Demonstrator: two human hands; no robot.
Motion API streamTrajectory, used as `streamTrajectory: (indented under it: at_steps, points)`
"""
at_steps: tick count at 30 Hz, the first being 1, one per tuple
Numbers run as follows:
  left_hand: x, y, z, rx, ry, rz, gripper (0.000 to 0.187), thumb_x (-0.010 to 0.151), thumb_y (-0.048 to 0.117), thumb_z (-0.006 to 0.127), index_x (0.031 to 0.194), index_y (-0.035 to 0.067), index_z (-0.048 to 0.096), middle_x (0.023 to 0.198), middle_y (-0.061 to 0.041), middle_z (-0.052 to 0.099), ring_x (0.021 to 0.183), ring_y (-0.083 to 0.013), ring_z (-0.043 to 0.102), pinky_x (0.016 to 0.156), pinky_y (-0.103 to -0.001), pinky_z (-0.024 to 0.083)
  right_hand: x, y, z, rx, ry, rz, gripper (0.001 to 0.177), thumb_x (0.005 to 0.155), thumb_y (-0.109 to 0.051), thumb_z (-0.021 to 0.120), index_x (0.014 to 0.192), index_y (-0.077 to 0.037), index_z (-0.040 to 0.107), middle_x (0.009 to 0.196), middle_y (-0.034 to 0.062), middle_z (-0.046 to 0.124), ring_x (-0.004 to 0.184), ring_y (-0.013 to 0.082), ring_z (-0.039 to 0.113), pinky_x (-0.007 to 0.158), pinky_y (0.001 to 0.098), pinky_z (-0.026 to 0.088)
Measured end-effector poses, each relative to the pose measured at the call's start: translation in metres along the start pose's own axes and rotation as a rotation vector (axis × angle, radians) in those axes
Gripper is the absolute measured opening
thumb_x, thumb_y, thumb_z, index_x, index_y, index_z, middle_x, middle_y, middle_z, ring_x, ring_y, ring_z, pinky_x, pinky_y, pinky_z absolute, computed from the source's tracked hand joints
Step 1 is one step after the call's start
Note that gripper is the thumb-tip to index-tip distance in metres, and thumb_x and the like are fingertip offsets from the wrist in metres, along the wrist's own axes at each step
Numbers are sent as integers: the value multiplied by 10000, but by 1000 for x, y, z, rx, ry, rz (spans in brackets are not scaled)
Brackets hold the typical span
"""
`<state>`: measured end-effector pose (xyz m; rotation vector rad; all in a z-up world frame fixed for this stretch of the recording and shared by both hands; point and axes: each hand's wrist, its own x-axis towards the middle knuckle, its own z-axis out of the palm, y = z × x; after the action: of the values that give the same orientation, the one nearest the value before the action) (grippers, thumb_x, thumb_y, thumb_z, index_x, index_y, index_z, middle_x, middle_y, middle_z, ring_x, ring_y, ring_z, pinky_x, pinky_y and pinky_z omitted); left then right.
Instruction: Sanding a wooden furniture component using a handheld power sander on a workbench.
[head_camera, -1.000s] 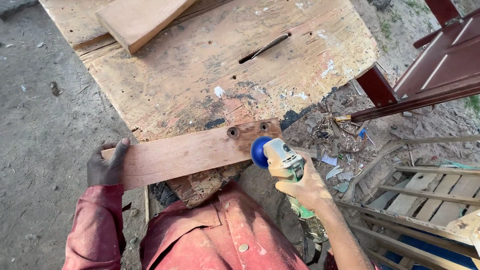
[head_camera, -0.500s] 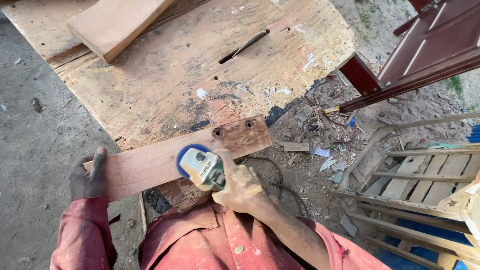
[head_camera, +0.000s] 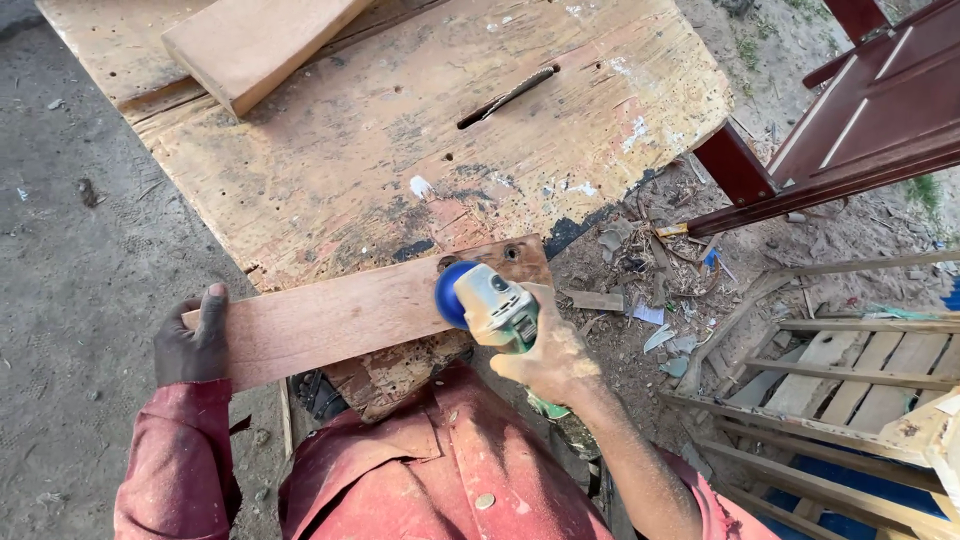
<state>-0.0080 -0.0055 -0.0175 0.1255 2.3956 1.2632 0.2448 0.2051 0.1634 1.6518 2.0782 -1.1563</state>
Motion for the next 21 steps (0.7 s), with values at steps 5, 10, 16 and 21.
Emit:
streamTrajectory:
  at_steps: [5,10,16,21]
  points:
    - [0,5,-1,36,-6,-24,467,803,573,526,807,107,549,688,-11,503,620,-145,468,534,-323,361,24,-2,-13,-51,-21,-125,825,427,-280,606,1191,-205,303,1054,47,493,883,225,527,744,307,390]
    - [1,9,-1,54,4,-33,469,793,584,528,801,116,557,678,-7,510,608,-144,469,528,-324,364,35,-11,-31,-80,-3,80,871,462,-307,602,1248,-212,238,996,72,524,840,251,523,653,350,392]
    - [-4,16,-4,28,12,-37,451,794,582,532,758,133,527,636,21,462,577,-115,424,515,-295,328,38,20,3,32,36,-362,735,436,-194,609,1119,-187,336,1046,23,448,847,184,501,728,266,371]
    - [-4,25,-7,58,-33,-32,500,793,596,503,805,96,534,675,-18,488,598,-149,444,532,-315,347,15,-30,-33,-58,-137,-8,904,523,-189,595,1297,-282,136,1183,122,414,733,228,534,612,327,480]
